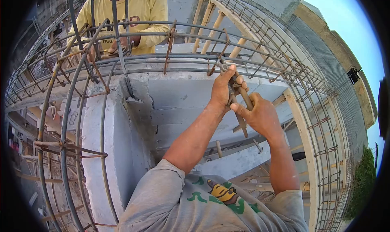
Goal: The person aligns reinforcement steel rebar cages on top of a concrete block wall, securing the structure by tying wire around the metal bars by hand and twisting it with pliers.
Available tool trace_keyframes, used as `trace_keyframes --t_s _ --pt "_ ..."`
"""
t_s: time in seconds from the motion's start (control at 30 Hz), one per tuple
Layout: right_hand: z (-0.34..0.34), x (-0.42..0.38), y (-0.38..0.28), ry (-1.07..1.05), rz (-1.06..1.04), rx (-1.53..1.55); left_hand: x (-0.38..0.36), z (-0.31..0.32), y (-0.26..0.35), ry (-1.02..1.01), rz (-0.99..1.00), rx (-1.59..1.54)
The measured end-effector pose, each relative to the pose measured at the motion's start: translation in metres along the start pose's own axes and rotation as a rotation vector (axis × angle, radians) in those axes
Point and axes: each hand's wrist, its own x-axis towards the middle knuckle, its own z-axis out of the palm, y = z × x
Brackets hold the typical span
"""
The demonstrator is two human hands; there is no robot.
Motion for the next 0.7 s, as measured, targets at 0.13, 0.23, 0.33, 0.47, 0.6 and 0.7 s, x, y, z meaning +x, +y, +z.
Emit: trace_keyframes --t_s 0.13,0.23,0.33,0.47,0.6,0.7 --pt "0.044 -0.028 -0.005 0.574 -0.231 -0.493 0.008 0.009 -0.011 0.145 0.101 0.205" --pt "0.057 -0.011 0.006 0.487 -0.143 -0.238 0.006 0.006 -0.006 0.221 0.099 0.298" --pt "0.044 0.000 0.001 0.228 0.009 -0.068 0.001 0.010 -0.001 0.235 0.107 0.413" --pt "0.001 0.004 0.010 -0.286 0.144 0.641 -0.007 -0.004 0.006 0.048 0.108 0.415" --pt "0.000 0.008 0.024 -0.536 0.056 1.143 -0.010 -0.006 0.012 -0.164 0.030 0.020" --pt "0.024 0.013 0.036 -0.578 -0.002 1.333 -0.003 0.009 0.009 -0.213 -0.100 -0.156"
